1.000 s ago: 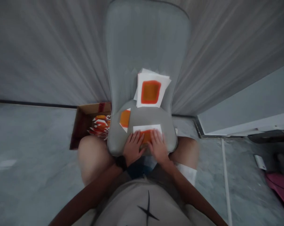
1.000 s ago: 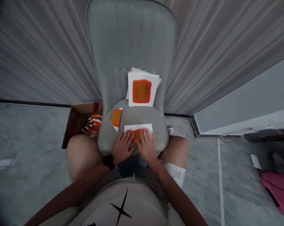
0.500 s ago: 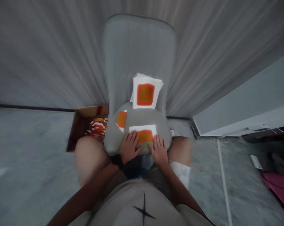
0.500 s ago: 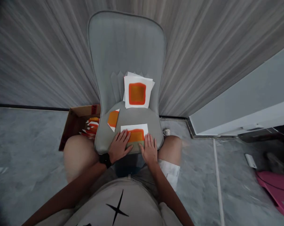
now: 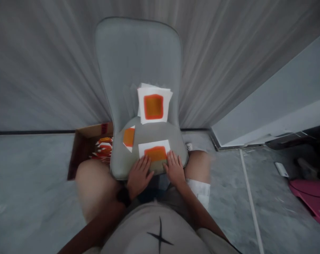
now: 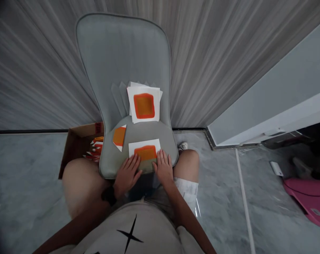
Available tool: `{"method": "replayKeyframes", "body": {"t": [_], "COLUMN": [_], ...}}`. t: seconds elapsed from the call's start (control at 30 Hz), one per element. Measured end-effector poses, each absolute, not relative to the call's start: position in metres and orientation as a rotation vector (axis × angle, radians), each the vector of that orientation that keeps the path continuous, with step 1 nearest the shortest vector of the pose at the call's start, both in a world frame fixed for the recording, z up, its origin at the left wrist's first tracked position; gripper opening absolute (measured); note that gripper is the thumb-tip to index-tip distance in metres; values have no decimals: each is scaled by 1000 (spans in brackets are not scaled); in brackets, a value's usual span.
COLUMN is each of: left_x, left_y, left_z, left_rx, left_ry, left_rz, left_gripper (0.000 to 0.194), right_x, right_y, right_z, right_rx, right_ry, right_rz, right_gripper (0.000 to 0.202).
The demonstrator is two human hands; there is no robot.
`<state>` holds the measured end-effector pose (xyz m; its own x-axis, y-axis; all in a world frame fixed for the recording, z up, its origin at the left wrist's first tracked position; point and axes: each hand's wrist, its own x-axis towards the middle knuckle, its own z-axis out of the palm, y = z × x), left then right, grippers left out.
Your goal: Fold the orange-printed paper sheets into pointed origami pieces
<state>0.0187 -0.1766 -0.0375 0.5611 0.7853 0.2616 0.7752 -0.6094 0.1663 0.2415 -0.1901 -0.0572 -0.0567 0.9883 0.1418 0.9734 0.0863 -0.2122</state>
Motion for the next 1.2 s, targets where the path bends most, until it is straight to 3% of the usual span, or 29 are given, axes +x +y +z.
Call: {"method": "replayKeyframes", "body": {"t": [0.27, 0.63, 0.83, 1.03, 1.2], "left_x": [-9, -19, -20, -23, -27], "left_y": [-166, -100, -101, -99, -102], "left_z": [-42, -40, -43, -40, -42], "left_rx": [2653, 2754, 2733, 2676, 2684], "left_ry": [1433, 944, 958, 960, 945], "left_rz": [592, 631, 640, 677, 571], "left_gripper": [55, 40, 34, 29, 32], "right_x": [263, 292, 292, 288, 289], "right_y": [-179, -135, -127, -126, -125], "right_z": [-60, -43, -37, -29, -31], "right_rx": [-1761, -1390, -1307, -1350, -1336], "right_ry": [-2204, -2359, -2408, -2441, -2489], "right_rz": [51, 110, 143, 256, 307], "right_gripper": [62, 31, 42, 32, 37]}}
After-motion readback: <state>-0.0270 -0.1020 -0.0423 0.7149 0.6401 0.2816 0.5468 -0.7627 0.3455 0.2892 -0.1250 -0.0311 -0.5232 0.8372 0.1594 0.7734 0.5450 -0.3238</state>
